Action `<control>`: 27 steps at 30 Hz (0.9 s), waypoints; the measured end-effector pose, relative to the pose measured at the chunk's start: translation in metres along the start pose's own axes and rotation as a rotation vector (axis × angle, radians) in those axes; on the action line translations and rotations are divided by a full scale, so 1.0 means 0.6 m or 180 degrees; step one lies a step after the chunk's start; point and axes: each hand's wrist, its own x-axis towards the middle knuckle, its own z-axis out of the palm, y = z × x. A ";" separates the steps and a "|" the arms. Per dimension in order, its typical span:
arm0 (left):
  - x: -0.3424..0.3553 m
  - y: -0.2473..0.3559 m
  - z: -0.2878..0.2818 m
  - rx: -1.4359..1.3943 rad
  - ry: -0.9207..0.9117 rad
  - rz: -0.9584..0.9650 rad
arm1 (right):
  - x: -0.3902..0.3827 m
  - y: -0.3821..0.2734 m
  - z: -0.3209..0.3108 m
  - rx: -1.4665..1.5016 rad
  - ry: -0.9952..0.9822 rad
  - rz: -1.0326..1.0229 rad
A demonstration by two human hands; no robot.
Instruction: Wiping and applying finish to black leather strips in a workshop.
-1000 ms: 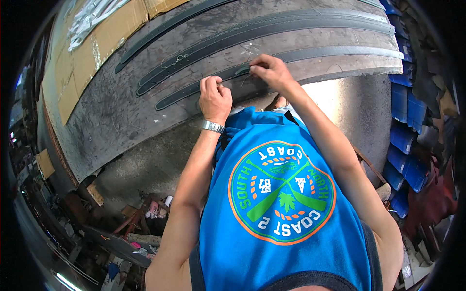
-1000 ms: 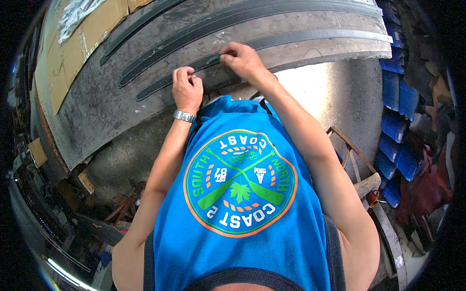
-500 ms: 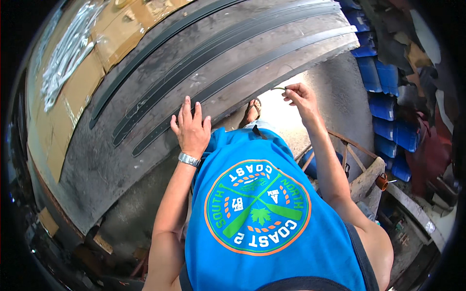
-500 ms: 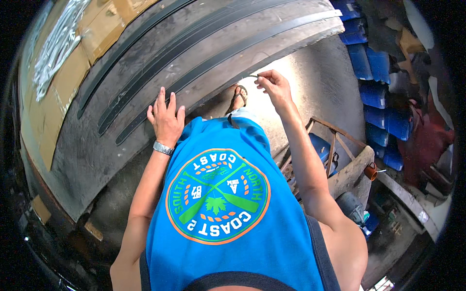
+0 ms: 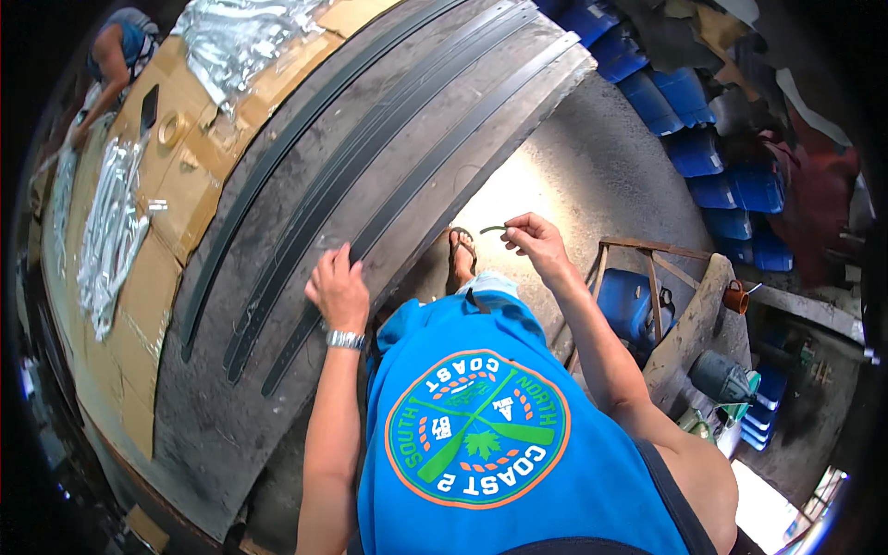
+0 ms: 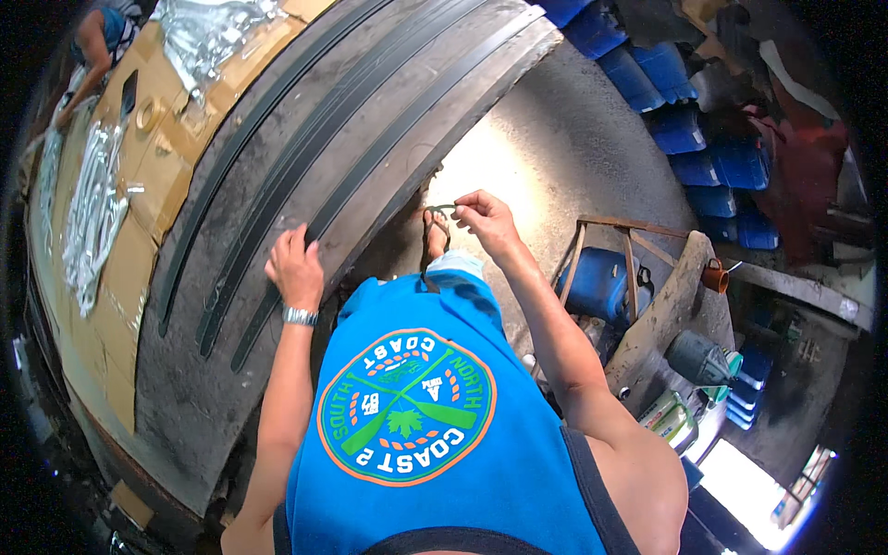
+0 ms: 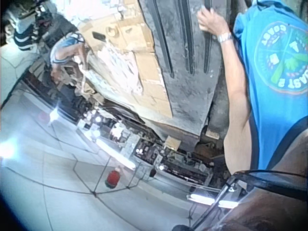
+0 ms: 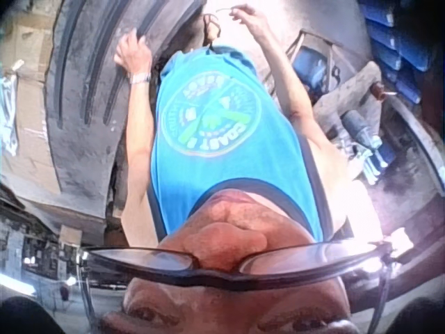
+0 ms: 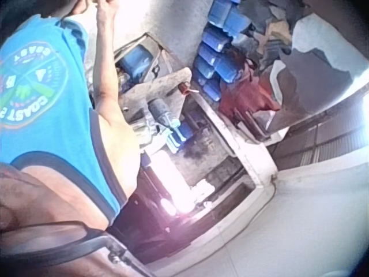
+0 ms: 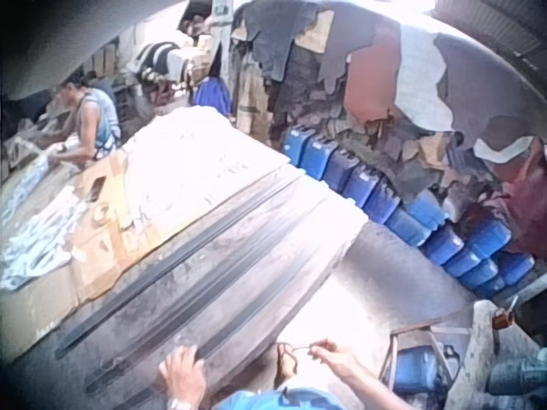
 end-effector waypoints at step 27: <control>-0.107 -0.143 -0.072 0.0273 -0.0134 -0.0312 | 0.012 -0.010 -0.031 0.0151 0.0250 -0.0084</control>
